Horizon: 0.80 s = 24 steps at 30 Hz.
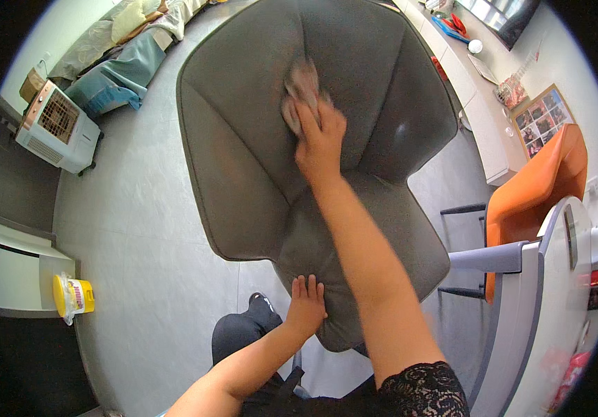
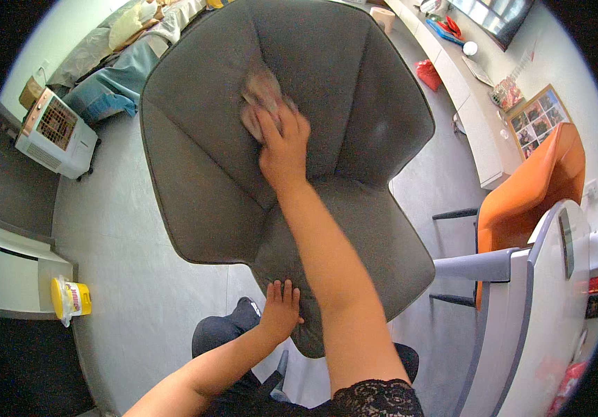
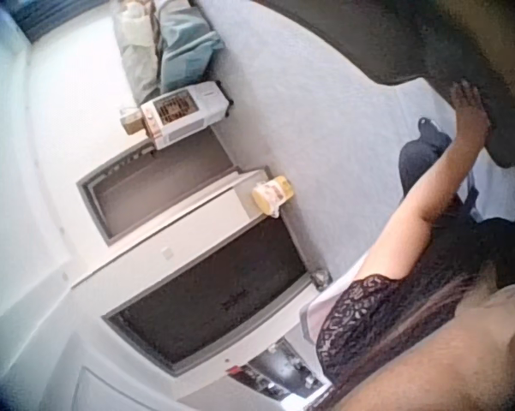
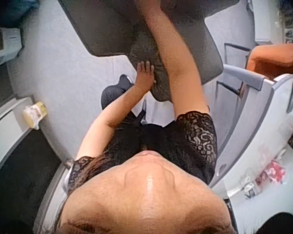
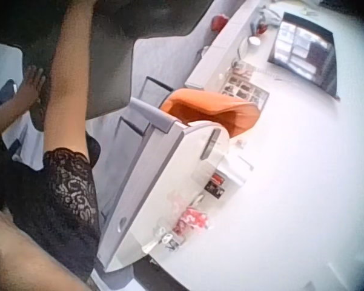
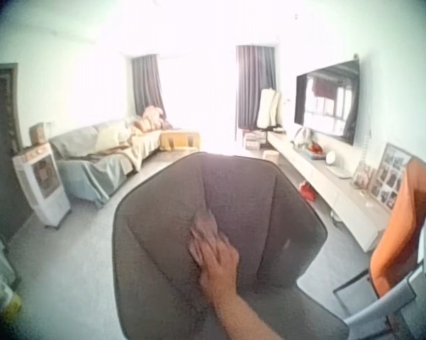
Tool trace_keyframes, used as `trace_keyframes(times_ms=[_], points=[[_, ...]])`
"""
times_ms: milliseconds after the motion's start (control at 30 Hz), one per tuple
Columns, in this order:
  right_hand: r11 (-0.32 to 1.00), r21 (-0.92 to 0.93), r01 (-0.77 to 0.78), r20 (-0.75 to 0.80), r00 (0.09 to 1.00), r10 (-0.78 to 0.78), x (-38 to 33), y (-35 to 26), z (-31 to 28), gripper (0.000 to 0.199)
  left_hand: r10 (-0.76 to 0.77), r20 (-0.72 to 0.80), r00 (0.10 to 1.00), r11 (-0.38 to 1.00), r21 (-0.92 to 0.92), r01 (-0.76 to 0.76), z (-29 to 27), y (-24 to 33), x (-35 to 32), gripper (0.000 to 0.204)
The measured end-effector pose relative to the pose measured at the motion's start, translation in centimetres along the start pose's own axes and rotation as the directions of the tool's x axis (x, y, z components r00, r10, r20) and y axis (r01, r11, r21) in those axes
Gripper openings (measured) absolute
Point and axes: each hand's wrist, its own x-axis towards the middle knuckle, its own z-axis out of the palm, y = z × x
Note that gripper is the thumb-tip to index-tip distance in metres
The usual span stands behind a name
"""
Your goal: The person wipes the seat and backrest of a grey upholstered chair using a cloth. They systematically clean the seat, backrest, and underside of the chair, then flip it to clean the base and legs.
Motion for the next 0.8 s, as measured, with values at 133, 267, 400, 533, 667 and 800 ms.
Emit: trace_keyframes(times_ms=[133, 267, 400, 533, 667, 800], points=[[0.891, -0.008, -0.454, 0.266, 0.858, 0.439, -12.0, 1.0, 0.1, 0.057, 0.020, -0.050, 0.999, 1.000, 0.020, -0.019, 0.8, 0.2, -0.5, 0.085], [0.937, 0.275, -0.218, 0.105, 0.975, 0.196, -2.3, -1.2, -3.0, 0.038, 0.004, -0.052, 0.999, 1.000, 0.023, -0.003, 0.7, -0.3, -0.3, 0.086], [0.936, 0.352, 0.006, -0.026, 1.000, 0.003, 12.4, -7.7, -4.9, 0.034, 0.012, -0.017, 1.000, 0.999, 0.036, -0.011, 0.3, -0.3, -0.3, 0.087], [0.986, 0.115, 0.121, -0.057, 0.992, -0.115, 8.5, -10.2, -1.3, 0.037, 0.019, 0.020, 1.000, 1.000, -0.003, -0.019, -0.2, -0.2, -0.2, 0.080], [0.974, 0.167, -0.155, 0.132, 0.982, 0.134, -3.5, -10.5, -0.9, 0.039, 0.063, -0.180, 0.982, 0.998, 0.034, -0.058, 3.6, -0.7, 0.3, 0.078], [0.899, 0.217, -0.381, 0.324, 0.897, 0.302, -10.5, -6.5, -2.6, 0.035, 0.020, -0.009, 1.000, 0.997, 0.072, -0.019, 0.9, 0.6, 0.0, 0.072]])
